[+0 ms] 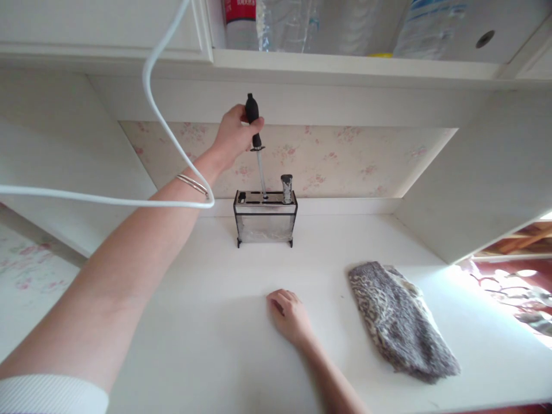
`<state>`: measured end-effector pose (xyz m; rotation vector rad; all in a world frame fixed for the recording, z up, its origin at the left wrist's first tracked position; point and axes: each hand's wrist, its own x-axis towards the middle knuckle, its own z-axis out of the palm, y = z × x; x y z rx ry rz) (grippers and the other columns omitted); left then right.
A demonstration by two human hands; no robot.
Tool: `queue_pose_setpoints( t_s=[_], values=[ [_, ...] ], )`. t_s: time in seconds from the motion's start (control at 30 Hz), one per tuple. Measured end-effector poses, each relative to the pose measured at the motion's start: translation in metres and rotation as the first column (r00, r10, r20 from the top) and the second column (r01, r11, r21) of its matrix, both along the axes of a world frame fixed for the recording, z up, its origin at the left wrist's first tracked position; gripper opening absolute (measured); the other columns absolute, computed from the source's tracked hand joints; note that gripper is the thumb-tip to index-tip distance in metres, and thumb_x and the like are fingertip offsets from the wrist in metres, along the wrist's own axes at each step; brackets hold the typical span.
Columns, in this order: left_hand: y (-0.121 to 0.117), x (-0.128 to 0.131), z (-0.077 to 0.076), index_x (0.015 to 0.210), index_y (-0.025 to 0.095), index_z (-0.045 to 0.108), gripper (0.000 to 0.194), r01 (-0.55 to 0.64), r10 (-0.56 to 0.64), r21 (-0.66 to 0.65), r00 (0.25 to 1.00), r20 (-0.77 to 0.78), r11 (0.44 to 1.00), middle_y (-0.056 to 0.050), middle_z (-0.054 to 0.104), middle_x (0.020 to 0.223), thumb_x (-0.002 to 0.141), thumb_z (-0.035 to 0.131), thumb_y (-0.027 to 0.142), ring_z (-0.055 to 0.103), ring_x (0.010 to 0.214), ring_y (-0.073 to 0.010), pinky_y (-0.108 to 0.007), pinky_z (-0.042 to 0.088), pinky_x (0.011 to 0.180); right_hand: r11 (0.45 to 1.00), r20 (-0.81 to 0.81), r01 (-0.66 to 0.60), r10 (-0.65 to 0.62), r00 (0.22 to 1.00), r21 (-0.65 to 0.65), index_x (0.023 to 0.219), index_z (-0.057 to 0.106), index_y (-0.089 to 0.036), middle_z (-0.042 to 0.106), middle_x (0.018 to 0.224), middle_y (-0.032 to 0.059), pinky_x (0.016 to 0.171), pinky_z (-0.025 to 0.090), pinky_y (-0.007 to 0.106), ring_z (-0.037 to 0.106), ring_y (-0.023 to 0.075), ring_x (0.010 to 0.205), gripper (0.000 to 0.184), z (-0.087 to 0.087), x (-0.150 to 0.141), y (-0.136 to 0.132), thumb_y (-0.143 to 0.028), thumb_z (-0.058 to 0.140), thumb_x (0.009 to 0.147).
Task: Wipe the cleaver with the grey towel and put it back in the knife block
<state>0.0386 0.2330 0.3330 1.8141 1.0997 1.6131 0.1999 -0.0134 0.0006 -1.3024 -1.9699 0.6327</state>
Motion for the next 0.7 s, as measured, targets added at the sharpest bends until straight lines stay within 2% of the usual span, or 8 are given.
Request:
queue_pose_setpoints(
  t_s=[0.1, 0.17, 0.23, 0.33, 0.43, 0.53, 0.6, 0.7],
  values=[
    [0.002, -0.006, 0.012, 0.096, 0.018, 0.055, 0.02, 0.007, -0.007, 0.064, 1.0, 0.009, 0.998, 0.003, 0.06, 0.098, 0.083, 0.064, 0.029, 0.037, 0.046, -0.0012, -0.023, 0.035, 0.047, 1.0, 0.005, 0.008, -0.008, 1.0, 0.013, 0.096, 0.067, -0.024, 0.069, 0.095, 0.003, 0.085, 0.045, 0.032, 0.061, 0.0186, 0.089, 0.021, -0.002, 0.0, 0.0, -0.014, 0.05, 0.089],
    [0.001, -0.013, 0.012, 0.095, 0.019, 0.054, 0.022, 0.012, -0.014, 0.088, 1.0, 0.015, 0.996, 0.004, 0.06, 0.098, 0.081, 0.066, 0.029, 0.04, 0.048, -0.0005, -0.023, 0.037, 0.048, 1.0, 0.001, 0.004, -0.004, 1.0, 0.017, 0.096, 0.066, -0.024, 0.069, 0.095, 0.0026, 0.085, 0.045, 0.031, 0.061, 0.0179, 0.089, 0.02, -0.003, 0.001, 0.0, -0.014, 0.05, 0.088],
    [-0.008, -0.023, 0.005, 0.095, 0.019, 0.052, 0.025, 0.03, -0.035, 0.12, 0.999, 0.042, 0.992, 0.005, 0.061, 0.098, 0.079, 0.068, 0.03, 0.046, 0.052, -0.0003, -0.021, 0.04, 0.049, 1.0, -0.007, 0.005, -0.005, 1.0, 0.019, 0.096, 0.066, -0.024, 0.069, 0.095, 0.0025, 0.085, 0.045, 0.031, 0.061, 0.0176, 0.089, 0.02, -0.003, 0.002, 0.0, -0.014, 0.051, 0.088],
    [-0.034, -0.044, -0.013, 0.096, 0.019, 0.047, 0.032, 0.115, -0.139, 0.169, 0.981, 0.137, 0.979, 0.006, 0.061, 0.096, 0.076, 0.071, 0.028, 0.054, 0.06, -0.0012, -0.018, 0.043, 0.051, 1.0, -0.027, 0.004, -0.004, 1.0, 0.008, 0.095, 0.066, -0.024, 0.069, 0.094, 0.0031, 0.084, 0.045, 0.032, 0.061, 0.0181, 0.088, 0.021, -0.002, 0.002, 0.0, -0.014, 0.05, 0.087],
    [-0.069, -0.072, -0.035, 0.097, 0.02, 0.045, 0.03, 0.232, -0.276, 0.193, 0.93, 0.242, 0.953, 0.009, 0.059, 0.09, 0.079, 0.068, 0.015, 0.059, 0.068, -0.0025, -0.018, 0.05, 0.059, 0.999, -0.08, 0.001, -0.004, 0.997, -0.041, 0.094, 0.068, -0.023, 0.069, 0.094, 0.0043, 0.084, 0.045, 0.034, 0.061, 0.0193, 0.088, 0.021, -0.002, 0.002, 0.001, -0.016, 0.05, 0.087],
    [-0.104, -0.104, -0.057, 0.094, 0.021, 0.044, 0.027, 0.285, -0.335, 0.18, 0.857, 0.393, 0.941, 0.011, 0.06, 0.086, 0.083, 0.059, 0.002, 0.057, 0.065, -0.0019, -0.027, 0.056, 0.073, 0.971, -0.26, -0.031, -0.032, 0.965, -0.236, 0.09, 0.069, -0.021, 0.069, 0.093, 0.0055, 0.082, 0.046, 0.035, 0.062, 0.0206, 0.088, 0.016, 0.001, 0.003, 0.006, -0.022, 0.054, 0.084],
    [-0.125, -0.125, -0.073, 0.093, 0.022, 0.046, 0.029, 0.258, -0.319, 0.193, 0.829, 0.46, 0.947, 0.01, 0.062, 0.089, 0.082, 0.056, -0.003, 0.059, 0.069, -0.0028, -0.035, 0.056, 0.083, 0.929, -0.364, -0.076, -0.066, 0.929, -0.363, 0.092, 0.068, -0.02, 0.07, 0.091, 0.006, 0.079, 0.048, 0.034, 0.064, 0.0206, 0.086, 0.016, 0.007, 0.006, 0.014, -0.027, 0.057, 0.083],
    [-0.159, -0.149, -0.103, 0.089, 0.02, 0.05, 0.032, 0.107, -0.236, 0.287, 0.854, 0.463, 0.952, 0.005, 0.062, 0.09, 0.074, 0.062, -0.006, 0.061, 0.081, -0.0079, -0.042, 0.057, 0.089, 0.881, -0.462, -0.125, -0.114, 0.879, -0.456, 0.101, 0.065, -0.019, 0.069, 0.09, 0.0045, 0.079, 0.05, 0.034, 0.065, 0.0187, 0.081, 0.023, 0.026, 0.013, 0.033, -0.029, 0.059, 0.081]
  ],
)
